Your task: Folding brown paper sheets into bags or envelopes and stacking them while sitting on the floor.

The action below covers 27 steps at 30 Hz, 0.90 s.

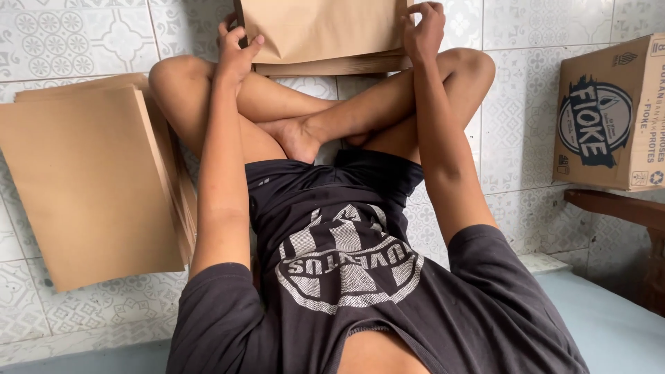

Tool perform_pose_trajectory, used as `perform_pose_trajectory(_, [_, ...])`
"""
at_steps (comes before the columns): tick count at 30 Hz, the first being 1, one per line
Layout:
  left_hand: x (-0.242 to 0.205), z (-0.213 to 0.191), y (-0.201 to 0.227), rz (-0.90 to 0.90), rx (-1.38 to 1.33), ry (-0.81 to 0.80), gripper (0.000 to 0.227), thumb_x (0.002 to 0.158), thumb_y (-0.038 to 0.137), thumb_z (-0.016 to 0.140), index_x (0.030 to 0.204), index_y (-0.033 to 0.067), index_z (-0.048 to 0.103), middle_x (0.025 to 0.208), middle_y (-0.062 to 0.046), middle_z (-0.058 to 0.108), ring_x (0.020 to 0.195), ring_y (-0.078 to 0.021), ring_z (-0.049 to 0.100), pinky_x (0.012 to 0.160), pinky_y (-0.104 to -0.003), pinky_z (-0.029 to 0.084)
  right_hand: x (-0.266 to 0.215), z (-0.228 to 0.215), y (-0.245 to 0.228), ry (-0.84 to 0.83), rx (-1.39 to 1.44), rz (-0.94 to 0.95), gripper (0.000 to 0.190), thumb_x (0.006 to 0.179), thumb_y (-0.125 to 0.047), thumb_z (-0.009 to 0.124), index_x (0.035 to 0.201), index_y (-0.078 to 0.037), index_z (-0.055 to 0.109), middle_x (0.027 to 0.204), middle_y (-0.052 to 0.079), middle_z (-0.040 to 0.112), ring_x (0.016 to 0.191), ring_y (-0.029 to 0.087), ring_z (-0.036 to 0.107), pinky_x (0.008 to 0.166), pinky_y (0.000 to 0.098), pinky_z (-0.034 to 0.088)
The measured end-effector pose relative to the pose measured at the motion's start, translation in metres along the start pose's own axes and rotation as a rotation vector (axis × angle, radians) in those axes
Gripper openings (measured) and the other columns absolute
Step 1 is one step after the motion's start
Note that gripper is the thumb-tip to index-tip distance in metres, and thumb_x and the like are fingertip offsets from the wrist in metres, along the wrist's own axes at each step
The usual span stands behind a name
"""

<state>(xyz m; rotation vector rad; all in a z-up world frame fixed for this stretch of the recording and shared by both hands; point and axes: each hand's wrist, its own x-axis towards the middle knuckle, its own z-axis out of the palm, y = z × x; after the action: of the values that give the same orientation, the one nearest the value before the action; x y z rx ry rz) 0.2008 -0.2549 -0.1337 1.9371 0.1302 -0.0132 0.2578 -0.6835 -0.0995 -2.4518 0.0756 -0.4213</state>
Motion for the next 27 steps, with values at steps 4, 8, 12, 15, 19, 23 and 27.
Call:
perform_pose_trajectory(4, [-0.006,-0.008,0.005,-0.015,-0.056,0.037,0.028,0.100,0.022,0.075,0.115,0.0004,0.066,0.158,-0.006,0.031,0.144,-0.0302,0.035,0.119,-0.038,0.034,0.004,-0.009,0.007,0.043,0.180,-0.046,0.011,0.086,-0.010,0.079,0.094,-0.003,0.078,0.105,0.012,0.060,0.096,0.026,0.064,0.083,0.0372,0.059])
perform_pose_trajectory(8, [-0.013,-0.022,0.028,-0.083,-0.389,-0.056,0.034,0.100,0.024,0.073,0.123,-0.0002,0.067,0.141,-0.008,0.047,0.131,-0.0235,0.052,0.116,-0.035,0.040,0.003,-0.037,-0.002,-0.116,0.613,0.295,0.003,0.089,-0.012,0.077,0.087,-0.010,0.078,0.083,0.001,0.072,0.080,0.013,0.066,0.079,0.0299,0.054])
perform_pose_trajectory(12, [-0.024,-0.033,0.055,-0.013,-0.510,-0.093,0.029,0.101,0.020,0.067,0.124,0.0009,0.065,0.127,-0.008,0.066,0.121,-0.0182,0.058,0.112,-0.032,0.041,0.000,-0.055,-0.017,-0.275,0.767,0.404,0.006,0.094,-0.015,0.072,0.088,-0.017,0.072,0.093,-0.002,0.069,0.092,0.014,0.062,0.088,0.0330,0.044])
perform_pose_trajectory(15, [-0.023,-0.032,0.054,0.067,-0.552,-0.057,0.027,0.101,0.016,0.069,0.124,0.0017,0.067,0.125,-0.006,0.067,0.118,-0.0156,0.058,0.111,-0.030,0.040,0.001,-0.045,-0.004,-0.203,0.946,0.257,0.004,0.096,-0.008,0.071,0.096,-0.012,0.072,0.094,0.002,0.062,0.088,0.015,0.056,0.081,0.0289,0.043])
perform_pose_trajectory(19, [-0.008,-0.028,0.028,0.242,-0.015,0.135,0.019,0.096,0.012,0.081,0.106,0.0026,0.068,0.152,-0.005,0.036,0.134,-0.0304,0.036,0.111,-0.045,0.038,-0.002,-0.049,-0.020,0.006,0.838,0.104,0.009,0.096,-0.002,0.073,0.105,-0.005,0.075,0.078,-0.001,0.052,0.074,0.010,0.048,0.070,0.0229,0.046])
perform_pose_trajectory(23, [-0.005,-0.032,0.040,0.338,0.072,0.209,0.030,0.083,0.002,0.086,0.102,0.0042,0.063,0.111,-0.005,0.046,0.098,-0.0230,0.041,0.092,-0.034,0.041,-0.009,-0.056,-0.041,0.050,0.752,-0.107,0.009,0.096,-0.002,0.071,0.105,-0.002,0.070,0.091,0.005,0.062,0.083,0.014,0.054,0.082,0.0272,0.048])
perform_pose_trajectory(27, [0.002,-0.034,0.036,0.386,-0.016,0.191,0.034,0.078,-0.004,0.086,0.103,0.0036,0.066,0.095,-0.003,0.055,0.083,-0.0168,0.051,0.079,-0.030,0.050,-0.007,-0.053,-0.040,-0.008,0.739,-0.029,0.012,0.094,-0.003,0.068,0.106,-0.004,0.069,0.095,0.005,0.066,0.088,0.015,0.058,0.087,0.0300,0.050])
